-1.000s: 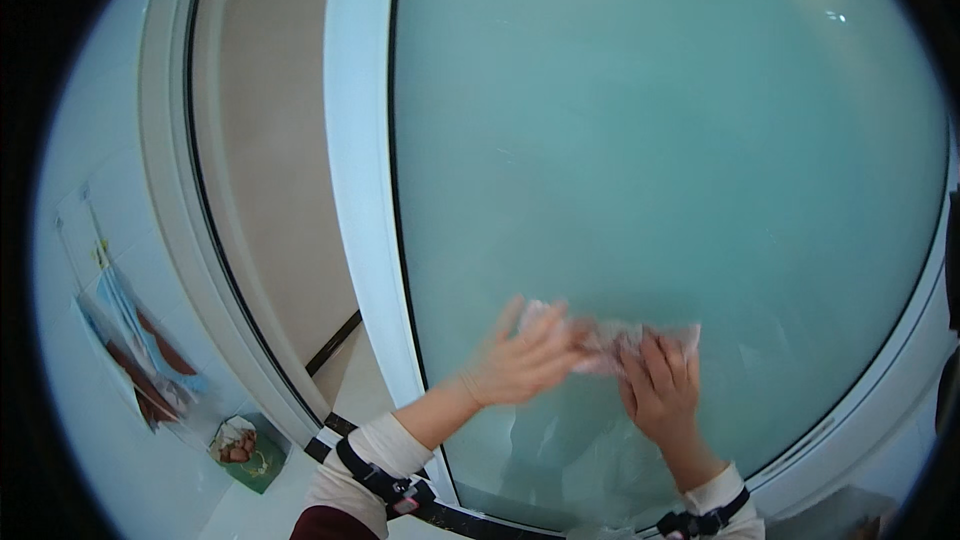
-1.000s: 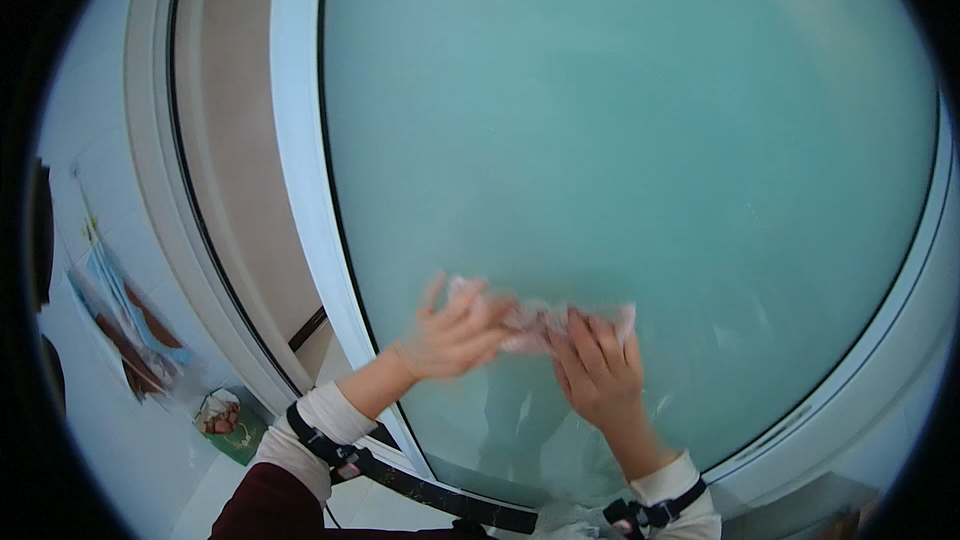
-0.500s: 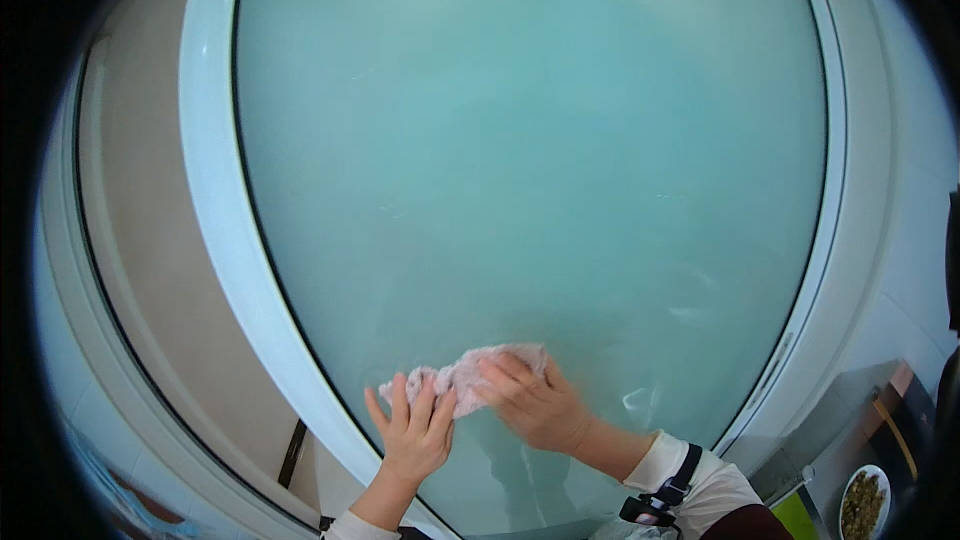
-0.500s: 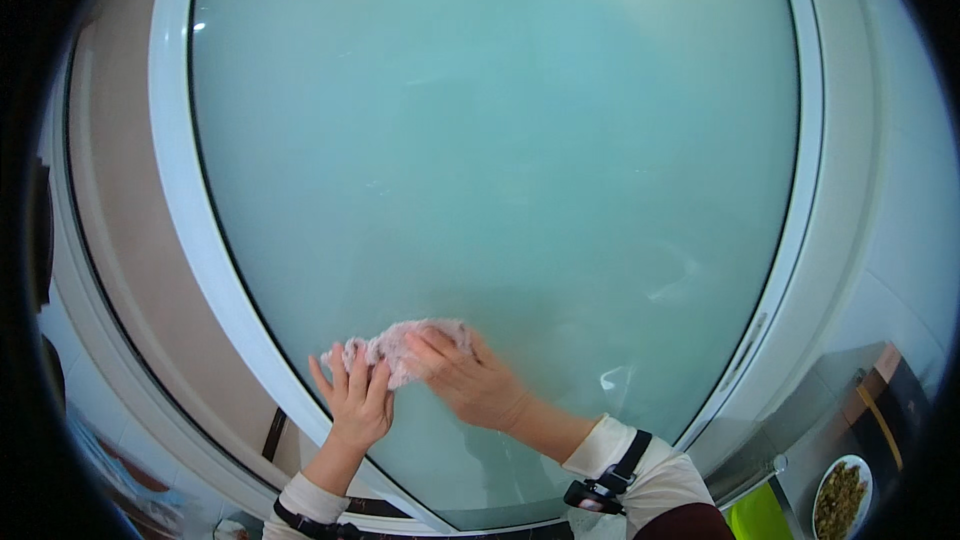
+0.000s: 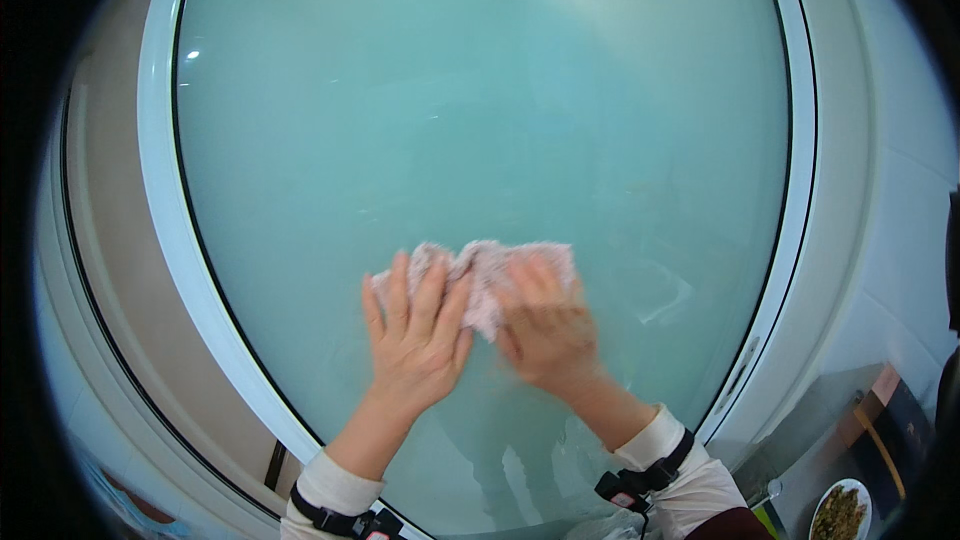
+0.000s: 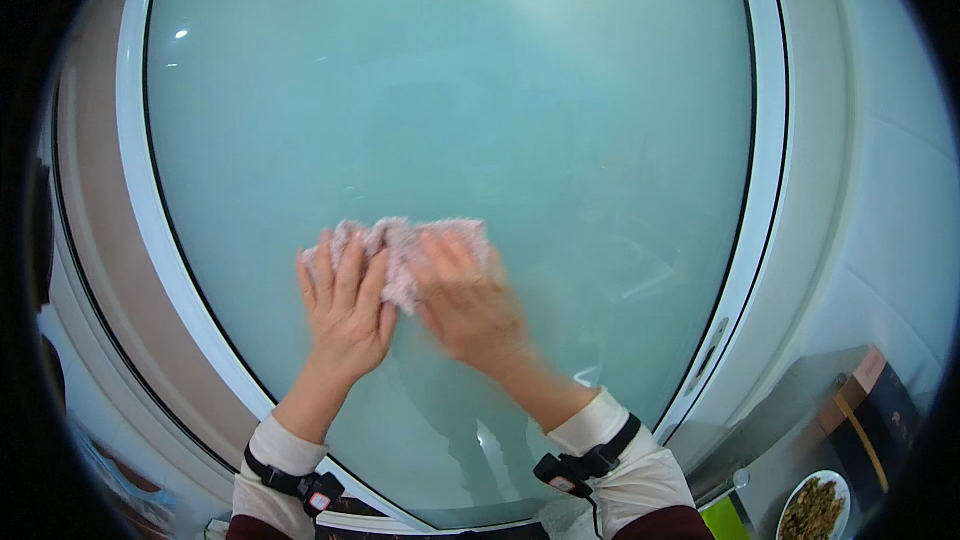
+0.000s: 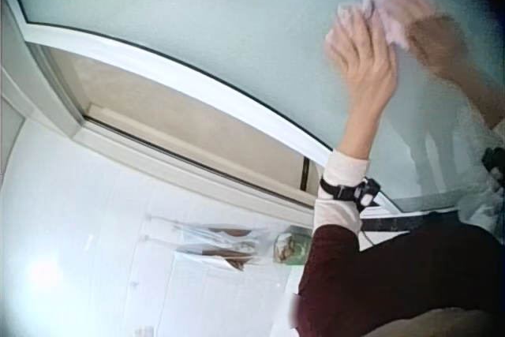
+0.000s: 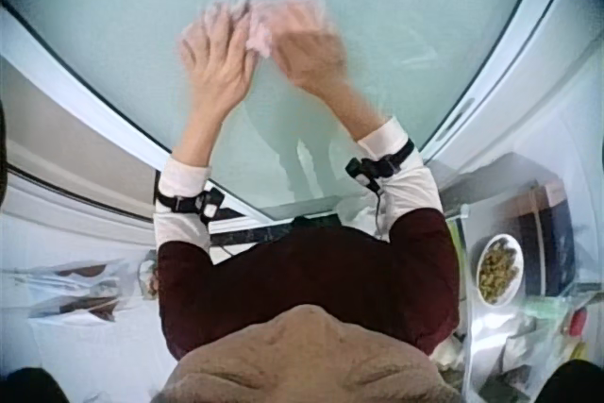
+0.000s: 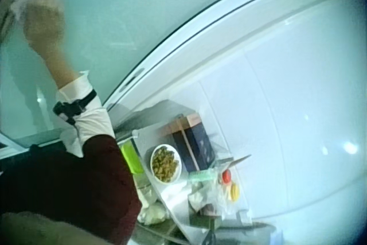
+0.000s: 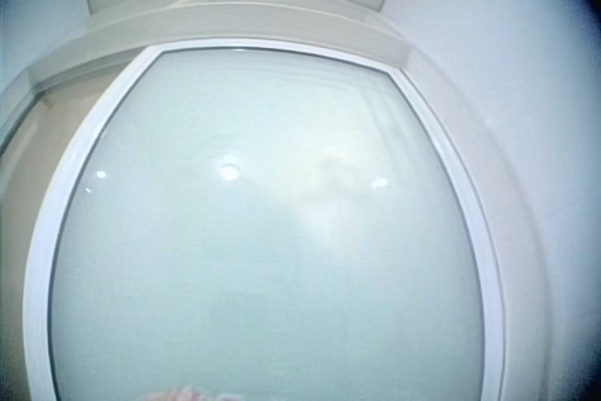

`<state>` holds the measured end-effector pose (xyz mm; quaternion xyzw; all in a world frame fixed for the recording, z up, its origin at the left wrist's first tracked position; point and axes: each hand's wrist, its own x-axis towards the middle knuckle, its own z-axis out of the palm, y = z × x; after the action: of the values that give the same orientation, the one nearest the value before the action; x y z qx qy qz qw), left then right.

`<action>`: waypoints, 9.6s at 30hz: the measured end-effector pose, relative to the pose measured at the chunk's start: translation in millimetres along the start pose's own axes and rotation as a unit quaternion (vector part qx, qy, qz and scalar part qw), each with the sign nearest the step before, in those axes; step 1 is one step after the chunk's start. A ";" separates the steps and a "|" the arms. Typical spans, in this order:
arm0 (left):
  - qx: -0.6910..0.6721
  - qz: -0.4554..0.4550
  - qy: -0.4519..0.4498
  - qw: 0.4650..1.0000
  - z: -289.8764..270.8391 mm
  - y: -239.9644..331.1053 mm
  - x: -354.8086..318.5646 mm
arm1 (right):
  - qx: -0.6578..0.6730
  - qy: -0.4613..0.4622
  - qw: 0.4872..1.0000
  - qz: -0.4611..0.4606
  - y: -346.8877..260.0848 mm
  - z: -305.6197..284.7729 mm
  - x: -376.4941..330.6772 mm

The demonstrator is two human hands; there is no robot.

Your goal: The person wipes the front of a red dish cabinet, then the countertop, and then a large glass door using a pink cloth. After cleaning, the person picks up a bowl of food and places it on a dining table.

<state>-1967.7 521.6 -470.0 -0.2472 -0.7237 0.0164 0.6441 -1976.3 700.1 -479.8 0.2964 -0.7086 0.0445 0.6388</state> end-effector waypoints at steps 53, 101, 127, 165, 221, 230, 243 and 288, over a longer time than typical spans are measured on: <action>-0.068 -0.016 -0.027 0.997 11.8 42.0 -110.7 | 0.067 0.007 0.998 0.003 -50.9 -2.7 -77.8; -0.766 -0.046 -0.638 -0.062 4.5 548.6 -1.8 | 0.102 0.039 0.452 0.885 3.0 -560.4 -289.3; -0.742 -0.046 -0.650 -0.155 -10.2 532.3 31.3 | -0.023 0.263 0.464 0.846 -35.9 -518.3 -282.9; -0.431 0.443 -0.686 -0.383 -579.5 563.3 -83.2 | -0.410 0.559 0.309 0.651 -598.4 -660.9 -105.2; -0.502 0.355 -0.698 -0.367 -1069.5 774.0 -138.5 | -0.354 0.518 0.308 0.715 -850.7 -1211.2 -171.4; -0.643 0.170 -0.671 -0.328 -1001.2 717.4 -129.7 | -0.182 0.330 0.365 0.851 -803.2 -1293.4 -259.2; -0.745 -0.220 -0.613 -0.145 -767.1 405.6 -180.7 | 0.196 0.142 0.397 0.886 -592.4 -976.9 -230.1; -0.628 -0.721 -0.176 0.236 -193.1 -582.9 -490.8 | 0.616 -0.368 0.304 0.627 -581.6 384.6 26.4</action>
<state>-1958.7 -232.6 -691.3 0.0618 -0.4724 -0.8712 -0.1187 -2037.1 43.5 -708.0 0.0554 -0.6088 0.7414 -0.2767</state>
